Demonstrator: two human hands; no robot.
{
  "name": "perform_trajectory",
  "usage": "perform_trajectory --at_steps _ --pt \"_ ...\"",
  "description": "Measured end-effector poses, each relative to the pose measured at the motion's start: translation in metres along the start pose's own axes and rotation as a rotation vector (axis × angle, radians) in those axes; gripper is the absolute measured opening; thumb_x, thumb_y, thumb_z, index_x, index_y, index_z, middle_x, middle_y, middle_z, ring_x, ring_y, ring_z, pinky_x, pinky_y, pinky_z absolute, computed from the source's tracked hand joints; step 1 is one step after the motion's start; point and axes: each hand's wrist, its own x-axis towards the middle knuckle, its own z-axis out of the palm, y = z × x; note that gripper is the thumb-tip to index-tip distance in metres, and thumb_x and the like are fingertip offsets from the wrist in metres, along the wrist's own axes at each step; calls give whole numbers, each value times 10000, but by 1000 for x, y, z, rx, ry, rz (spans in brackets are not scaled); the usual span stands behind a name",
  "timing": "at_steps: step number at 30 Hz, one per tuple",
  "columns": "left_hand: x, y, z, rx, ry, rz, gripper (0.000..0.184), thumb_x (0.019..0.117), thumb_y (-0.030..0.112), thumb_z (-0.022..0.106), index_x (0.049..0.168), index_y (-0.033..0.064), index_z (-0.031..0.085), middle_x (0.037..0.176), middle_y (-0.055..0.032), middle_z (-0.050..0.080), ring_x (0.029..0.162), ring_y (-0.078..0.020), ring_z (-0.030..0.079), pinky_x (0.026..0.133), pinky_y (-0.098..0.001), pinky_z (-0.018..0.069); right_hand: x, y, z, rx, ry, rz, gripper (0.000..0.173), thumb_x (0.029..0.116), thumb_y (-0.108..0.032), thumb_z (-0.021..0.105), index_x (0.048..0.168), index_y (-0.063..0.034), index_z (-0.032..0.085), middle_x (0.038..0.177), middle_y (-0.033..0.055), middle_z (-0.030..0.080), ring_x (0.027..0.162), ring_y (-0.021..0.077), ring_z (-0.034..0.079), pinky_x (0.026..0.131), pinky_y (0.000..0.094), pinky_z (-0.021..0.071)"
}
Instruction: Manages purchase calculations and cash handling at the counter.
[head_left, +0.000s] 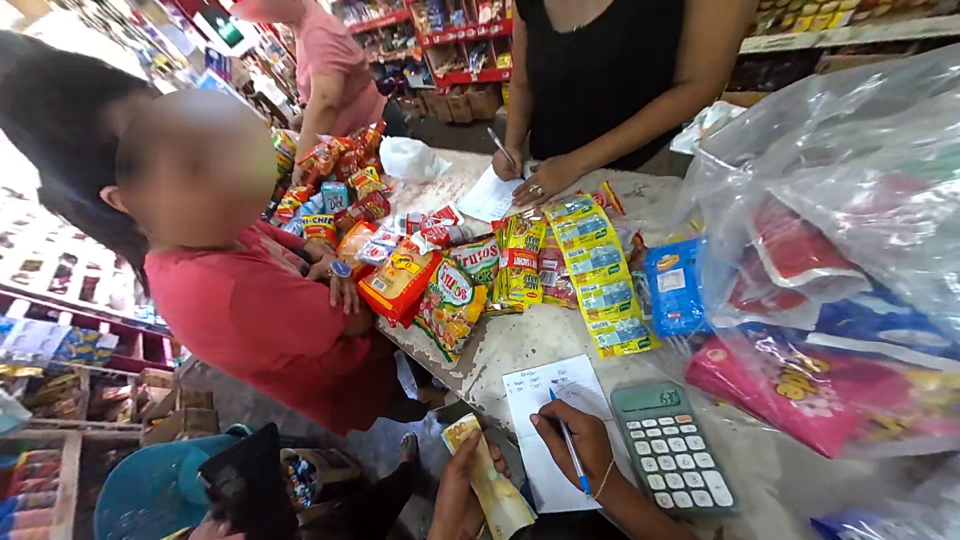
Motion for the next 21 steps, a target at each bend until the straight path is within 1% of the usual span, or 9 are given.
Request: perform_trajectory --at_steps 8,10,12,16,17,18,19,20,21 --pt "2 -14 4 -208 -64 -56 375 1078 326 364 1207 73 609 758 -63 638 634 -193 662 656 -402 609 2 -9 -3 170 92 74 233 1019 -211 568 1072 -27 701 820 13 685 700 67 649 636 250 561" --pt "0 -18 -2 -308 -109 -59 402 1050 401 433 1200 81 625 802 -81 660 670 -215 670 683 -422 607 2 -11 -6 186 79 90 259 1028 -198 553 1117 8 683 860 47 695 718 87 663 633 269 575" --pt "0 -16 -11 -397 -146 -27 437 1015 463 491 1195 97 650 830 -86 680 696 -228 683 695 -437 613 1 -13 -7 186 56 108 255 1022 -187 560 1134 15 670 872 66 700 721 103 671 636 289 580" --pt "-3 -8 -29 -445 -131 80 538 1026 537 424 1235 90 640 859 -97 685 734 -250 688 707 -459 608 0 -25 -12 214 -37 50 204 964 -200 663 1089 -39 665 872 23 702 751 103 683 659 295 599" --pt "-16 -2 -28 -415 -112 112 522 1034 509 414 1289 90 591 929 -111 691 794 -252 701 722 -448 613 -1 -35 -12 263 -117 17 220 946 -214 683 1075 -36 670 893 25 715 779 116 696 677 307 610" --pt "-41 4 -29 -382 -169 138 521 1034 424 462 1422 77 476 1109 -149 676 947 -264 700 803 -431 609 -3 -49 -10 333 -226 -8 259 939 -250 697 1073 -29 676 919 32 720 807 124 699 693 315 611" --pt "-73 15 -37 -354 -367 105 674 1025 277 515 1600 94 216 1401 -174 549 1193 -258 619 959 -394 558 -6 -65 -7 408 -354 -24 327 939 -307 716 1090 -20 669 964 43 720 846 131 702 715 323 613" --pt "-98 25 -49 -313 -530 -4 847 1010 165 547 1654 166 -4 1485 -125 485 1212 -177 603 928 -312 563 -10 -79 0 469 -472 -39 393 926 -353 739 1115 -20 653 1003 49 718 871 126 701 724 318 613" --pt "-114 31 -55 -347 -570 -134 885 990 71 576 1660 203 13 1271 -94 622 995 -131 673 819 -296 592 -14 -91 7 511 -567 -56 448 903 -382 765 1138 -23 639 1033 52 712 883 117 696 721 305 609"
